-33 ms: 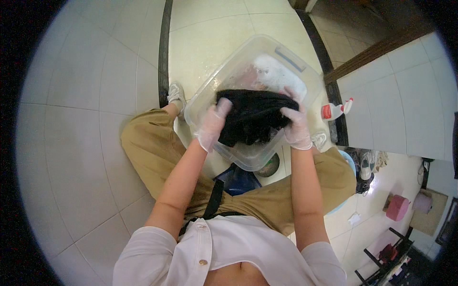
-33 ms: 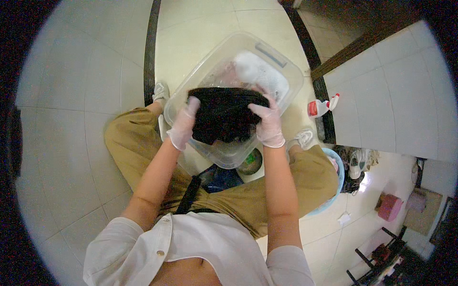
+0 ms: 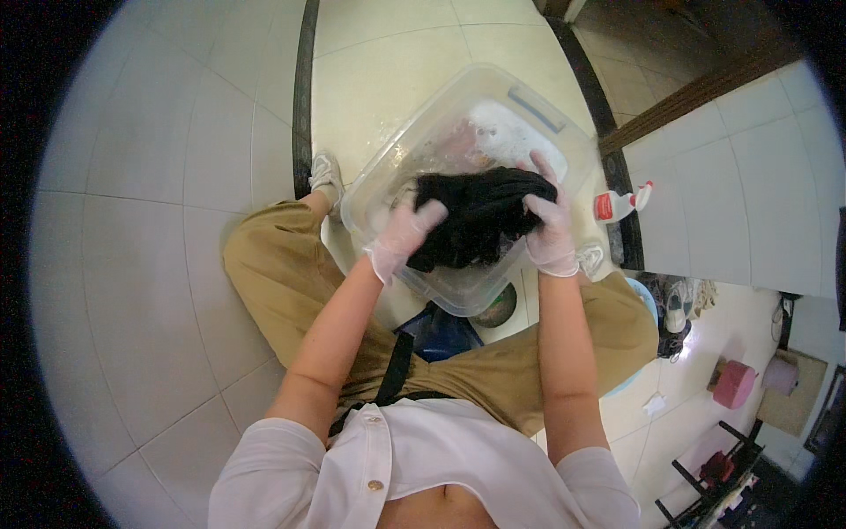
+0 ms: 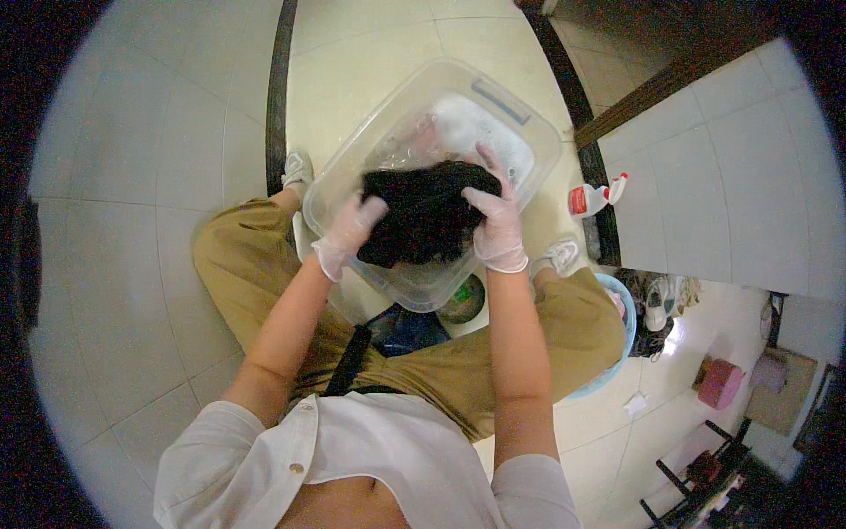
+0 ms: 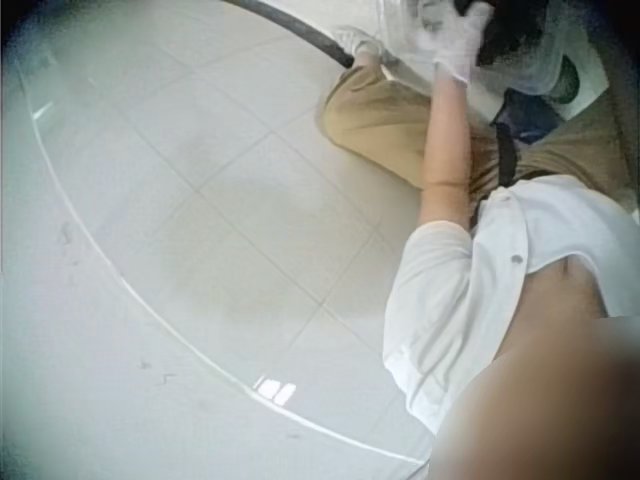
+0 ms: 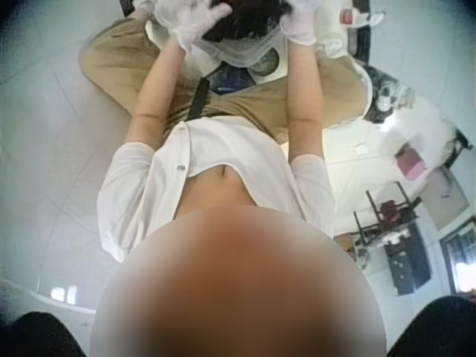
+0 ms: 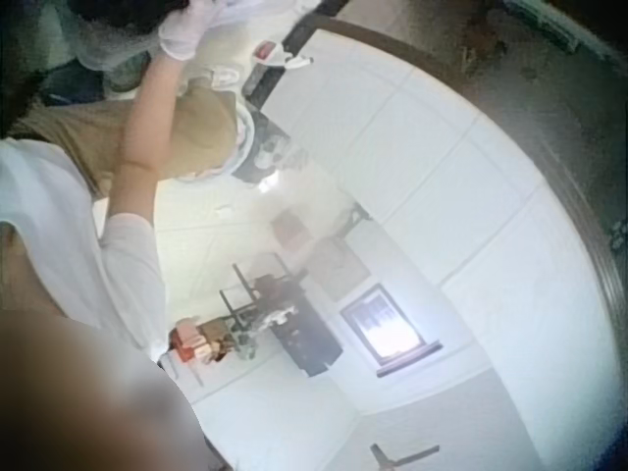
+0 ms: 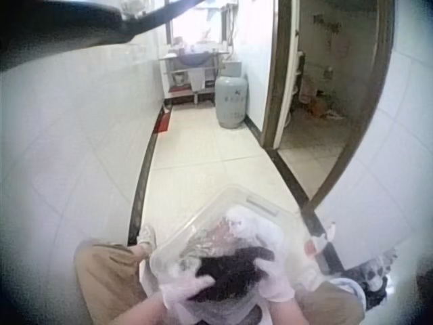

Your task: The person sits on the floor and hand washes a black garment in a clear plastic tub filled with soapy water. They repeatedly scrub the fabric with gloved hands, using a green bar of soap to apply detergent, and rinse the item in the water.

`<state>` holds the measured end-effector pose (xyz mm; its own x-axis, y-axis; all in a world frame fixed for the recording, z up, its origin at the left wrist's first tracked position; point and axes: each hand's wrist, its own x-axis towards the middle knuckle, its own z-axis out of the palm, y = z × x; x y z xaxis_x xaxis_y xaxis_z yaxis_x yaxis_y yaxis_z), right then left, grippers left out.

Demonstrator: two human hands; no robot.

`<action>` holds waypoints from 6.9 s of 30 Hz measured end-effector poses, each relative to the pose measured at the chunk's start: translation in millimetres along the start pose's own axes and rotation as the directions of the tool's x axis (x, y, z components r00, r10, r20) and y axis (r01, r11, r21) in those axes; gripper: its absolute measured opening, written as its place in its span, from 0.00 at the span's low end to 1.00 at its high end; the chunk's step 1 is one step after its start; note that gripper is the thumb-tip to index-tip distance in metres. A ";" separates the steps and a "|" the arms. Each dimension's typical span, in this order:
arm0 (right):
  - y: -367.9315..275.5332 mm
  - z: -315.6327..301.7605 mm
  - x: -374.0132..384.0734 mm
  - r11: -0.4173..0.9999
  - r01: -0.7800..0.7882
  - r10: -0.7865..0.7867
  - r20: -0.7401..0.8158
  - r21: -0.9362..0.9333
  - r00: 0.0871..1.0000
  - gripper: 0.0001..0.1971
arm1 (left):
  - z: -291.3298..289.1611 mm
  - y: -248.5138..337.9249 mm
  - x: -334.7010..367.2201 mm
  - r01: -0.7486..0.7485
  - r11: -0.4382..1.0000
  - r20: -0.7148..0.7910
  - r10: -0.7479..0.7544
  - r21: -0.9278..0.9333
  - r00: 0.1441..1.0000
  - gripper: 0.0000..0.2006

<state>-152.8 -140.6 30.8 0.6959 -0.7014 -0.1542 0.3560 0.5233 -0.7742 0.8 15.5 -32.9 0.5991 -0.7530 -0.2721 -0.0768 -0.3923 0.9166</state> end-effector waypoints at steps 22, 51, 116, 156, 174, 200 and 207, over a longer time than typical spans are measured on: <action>54.6 -48.6 34.5 0.494 0.070 -0.262 -0.072 -0.867 0.962 0.13 | 35.7 89.1 -24.9 0.344 0.354 0.275 -0.233 -0.869 0.933 0.25; -22.9 -14.9 6.1 0.935 0.112 -0.211 -0.273 -0.338 0.939 0.12 | -2.2 -6.9 5.4 0.076 0.970 0.242 -0.018 -0.230 0.970 0.13; 272.2 -151.8 -108.6 0.037 -0.459 0.436 -0.399 -0.887 0.806 0.24 | -25.5 -31.0 23.5 0.673 0.650 0.415 -0.537 -0.351 0.735 0.18; 260.4 -193.8 -102.3 -0.458 -0.612 0.418 -0.764 -0.644 0.492 0.12 | -10.9 -9.4 17.3 0.778 0.590 0.369 -0.689 -0.216 0.624 0.19; 258.6 -204.0 -102.5 -0.284 -0.866 0.548 -0.810 -0.412 0.206 0.25 | -7.3 -17.5 15.0 0.768 0.573 0.291 -0.712 -0.287 0.639 0.18; 334.2 -304.6 -146.3 -0.321 -0.726 0.469 -0.768 -0.608 0.436 0.18 | 9.3 -33.3 12.5 0.666 0.598 0.350 -0.569 -0.445 0.745 0.20; 173.7 -157.6 -76.8 0.520 -0.767 -0.215 -0.927 -0.376 0.309 0.15 | 1.2 -22.1 3.6 0.374 0.725 0.048 -0.427 -0.578 0.903 0.20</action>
<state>-242.7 -72.1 -188.6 -0.4399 -0.7774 -0.4495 -0.5833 0.6280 -0.5152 3.7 20.8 -54.5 0.5353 -0.5381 -0.6511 0.6290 -0.2605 0.7325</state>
